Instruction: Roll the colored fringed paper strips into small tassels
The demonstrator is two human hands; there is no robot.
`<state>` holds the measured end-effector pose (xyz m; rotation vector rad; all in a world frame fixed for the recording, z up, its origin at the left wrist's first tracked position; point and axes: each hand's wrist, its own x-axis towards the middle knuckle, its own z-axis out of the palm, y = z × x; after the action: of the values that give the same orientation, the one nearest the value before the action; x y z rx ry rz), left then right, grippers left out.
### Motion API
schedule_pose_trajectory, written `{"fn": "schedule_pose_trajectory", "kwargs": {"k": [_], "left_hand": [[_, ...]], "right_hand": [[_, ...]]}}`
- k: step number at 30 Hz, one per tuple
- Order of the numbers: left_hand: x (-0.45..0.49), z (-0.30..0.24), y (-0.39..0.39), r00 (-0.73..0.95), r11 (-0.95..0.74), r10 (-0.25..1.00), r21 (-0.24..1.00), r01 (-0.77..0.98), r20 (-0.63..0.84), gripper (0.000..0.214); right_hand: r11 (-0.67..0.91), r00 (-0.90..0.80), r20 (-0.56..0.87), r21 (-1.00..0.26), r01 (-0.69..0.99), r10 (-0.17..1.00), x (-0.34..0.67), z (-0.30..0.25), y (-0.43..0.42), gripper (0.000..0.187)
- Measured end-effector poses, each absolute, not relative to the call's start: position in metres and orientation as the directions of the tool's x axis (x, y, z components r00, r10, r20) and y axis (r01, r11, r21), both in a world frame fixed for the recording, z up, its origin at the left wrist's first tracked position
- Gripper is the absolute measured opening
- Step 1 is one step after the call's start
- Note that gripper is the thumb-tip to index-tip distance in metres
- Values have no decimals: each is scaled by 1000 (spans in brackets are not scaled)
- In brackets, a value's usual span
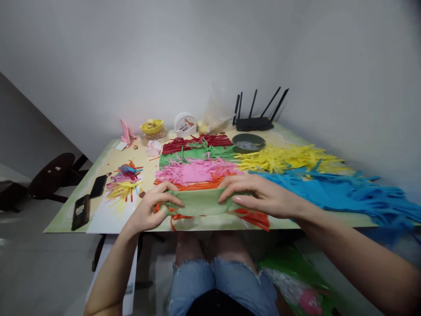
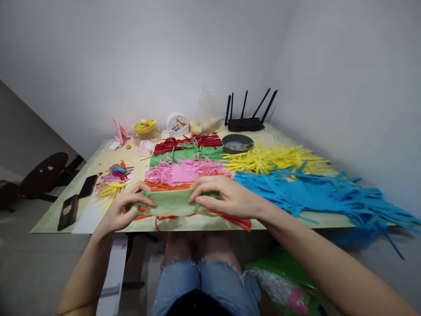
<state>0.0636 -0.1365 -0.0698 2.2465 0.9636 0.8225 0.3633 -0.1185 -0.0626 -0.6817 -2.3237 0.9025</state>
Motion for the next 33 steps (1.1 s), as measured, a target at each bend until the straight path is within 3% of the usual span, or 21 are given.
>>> {"fn": "schedule_pose_trajectory", "kwargs": {"k": [4, 7, 11, 16, 20, 25, 27, 30, 33], "left_hand": [[52, -55, -137, 716, -592, 679, 698, 402, 164, 30], [57, -45, -134, 741, -591, 652, 722, 361, 163, 30], [90, -55, -124, 615, -545, 769, 681, 489, 174, 41], [111, -67, -105, 730, -566, 676, 707, 424, 103, 31], [116, -61, -98, 786, -610, 595, 730, 308, 166, 18], [131, -65, -101, 733, -633, 667, 620, 464, 132, 9], [131, -67, -101, 697, -599, 708, 622, 505, 116, 8], [123, -64, -99, 672, -576, 734, 615, 539, 98, 14], [120, -56, -98, 682, -602, 730, 502, 621, 32, 20]], "right_hand": [[644, -624, 315, -643, 414, 715, 355, -65, -121, 17], [665, -602, 333, -562, 491, 726, 348, -67, -125, 15], [719, -639, 361, -499, 483, 679, 344, -65, -133, 28], [805, -738, 356, -415, 425, 573, 352, -56, -140, 31], [871, -798, 349, -204, 447, 491, 358, -49, -143, 35], [870, -812, 411, 83, 485, 414, 363, -45, -147, 38], [844, -798, 405, 104, 526, 447, 370, -44, -150, 38], [781, -727, 379, 18, 624, 572, 385, -44, -152, 37], [713, -621, 432, -76, 697, 654, 389, -40, -150, 41]]}}
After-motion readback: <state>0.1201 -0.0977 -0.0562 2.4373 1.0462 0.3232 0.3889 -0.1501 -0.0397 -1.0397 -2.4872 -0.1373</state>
